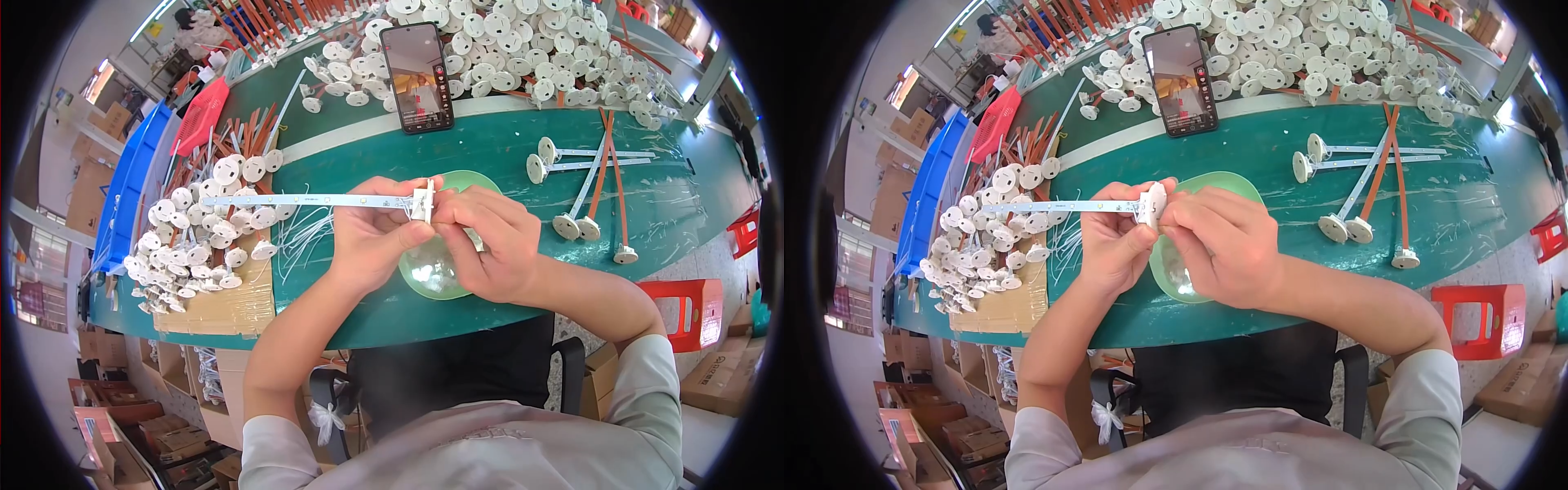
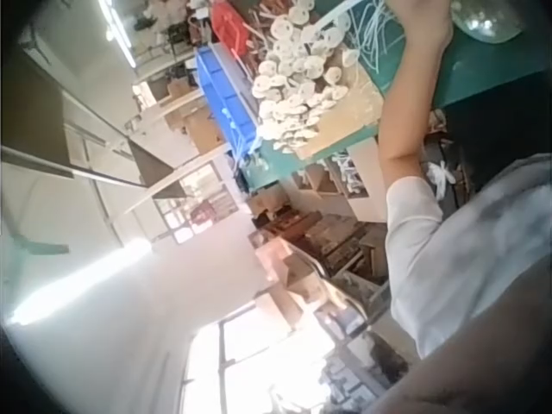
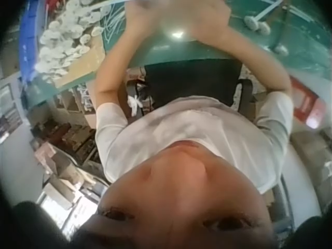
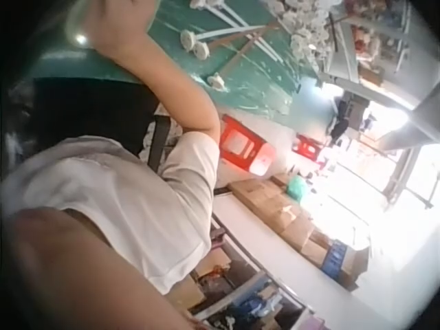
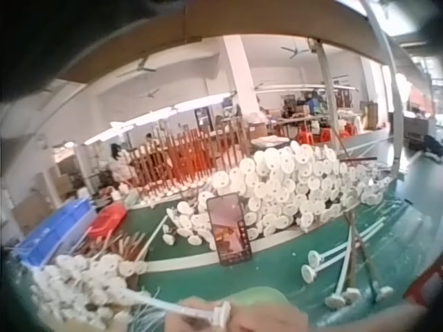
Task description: Manually attaching plastic mounting components to LED light strips on an assembly line.
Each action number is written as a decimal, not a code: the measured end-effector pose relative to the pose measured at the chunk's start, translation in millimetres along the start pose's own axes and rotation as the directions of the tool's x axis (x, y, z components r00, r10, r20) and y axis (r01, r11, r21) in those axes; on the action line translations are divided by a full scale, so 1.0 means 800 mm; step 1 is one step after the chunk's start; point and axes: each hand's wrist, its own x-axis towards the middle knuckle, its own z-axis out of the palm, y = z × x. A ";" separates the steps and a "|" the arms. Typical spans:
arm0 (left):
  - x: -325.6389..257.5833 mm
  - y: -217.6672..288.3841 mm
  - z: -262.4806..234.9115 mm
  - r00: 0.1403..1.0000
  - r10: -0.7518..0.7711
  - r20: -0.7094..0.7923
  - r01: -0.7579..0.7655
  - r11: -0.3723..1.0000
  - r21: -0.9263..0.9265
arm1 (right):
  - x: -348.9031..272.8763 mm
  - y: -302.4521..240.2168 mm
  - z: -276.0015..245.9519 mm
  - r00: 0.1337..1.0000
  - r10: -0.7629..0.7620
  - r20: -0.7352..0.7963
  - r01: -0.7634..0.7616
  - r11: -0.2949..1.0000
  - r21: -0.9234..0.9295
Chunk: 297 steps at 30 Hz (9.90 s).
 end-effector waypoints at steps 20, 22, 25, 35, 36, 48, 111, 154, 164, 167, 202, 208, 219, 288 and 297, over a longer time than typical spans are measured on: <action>0.003 0.004 -0.009 0.998 0.042 0.047 -0.046 0.994 0.101 | 0.001 0.002 -0.010 0.971 0.178 0.163 -0.192 0.979 0.076; 0.004 0.004 -0.007 0.999 0.030 0.023 -0.032 0.997 0.071 | 0.000 0.003 -0.007 0.977 0.160 0.138 -0.168 0.985 0.048; 0.002 0.006 -0.006 1.000 -0.001 -0.009 0.001 1.000 0.005 | 0.000 0.003 -0.005 0.942 0.303 0.147 -0.328 0.925 0.194; 0.004 0.002 -0.014 1.000 0.006 0.017 -0.007 0.999 0.051 | 0.001 0.007 -0.004 0.965 0.255 0.055 -0.260 0.958 0.123; 0.004 0.000 -0.012 1.000 -0.005 0.017 0.004 0.999 0.051 | 0.002 0.007 -0.005 0.974 0.220 0.043 -0.224 0.968 0.111; -0.005 -0.003 -0.003 0.997 -0.044 -0.067 0.042 0.999 -0.021 | -0.001 0.007 0.000 0.998 -0.012 -0.055 0.012 1.000 0.006; 0.001 0.018 -0.009 0.918 0.192 0.347 -0.148 0.978 -0.149 | 0.010 -0.011 0.003 0.940 -0.178 -0.291 0.230 0.961 0.154; -0.009 0.021 -0.001 0.968 0.125 0.217 -0.149 0.984 0.098 | 0.004 -0.015 -0.009 0.998 -0.016 -0.069 0.029 0.983 0.180; -0.001 0.014 -0.002 0.971 0.189 0.146 -0.206 0.973 0.108 | 0.009 -0.003 -0.010 0.997 0.069 0.041 -0.076 0.981 0.181; 0.000 0.015 -0.010 0.997 0.068 -0.032 -0.063 0.989 0.132 | 0.011 -0.005 -0.006 0.952 0.260 0.159 -0.289 0.937 0.196; 0.053 0.222 -0.038 0.924 0.095 -0.370 0.321 0.332 0.887 | 0.008 0.043 -0.016 0.991 0.111 0.076 -0.110 0.994 -0.011; 0.044 0.414 -0.139 0.787 0.230 -0.572 0.617 -0.307 0.725 | 0.009 0.042 -0.011 0.983 -0.121 0.139 0.141 0.979 -0.144; 0.036 0.425 -0.216 0.894 0.042 -0.445 0.447 -0.031 0.894 | 0.009 0.049 -0.010 0.977 -0.166 0.134 0.182 0.976 -0.118; -0.031 0.026 0.030 0.784 0.487 0.384 -0.412 -0.052 0.910 | 0.006 -0.004 -0.015 0.989 0.018 0.147 -0.022 1.000 0.022; -0.030 0.028 0.027 0.778 0.475 0.411 -0.444 -0.047 0.895 | 0.003 -0.003 -0.014 0.989 0.012 0.148 -0.015 1.000 0.020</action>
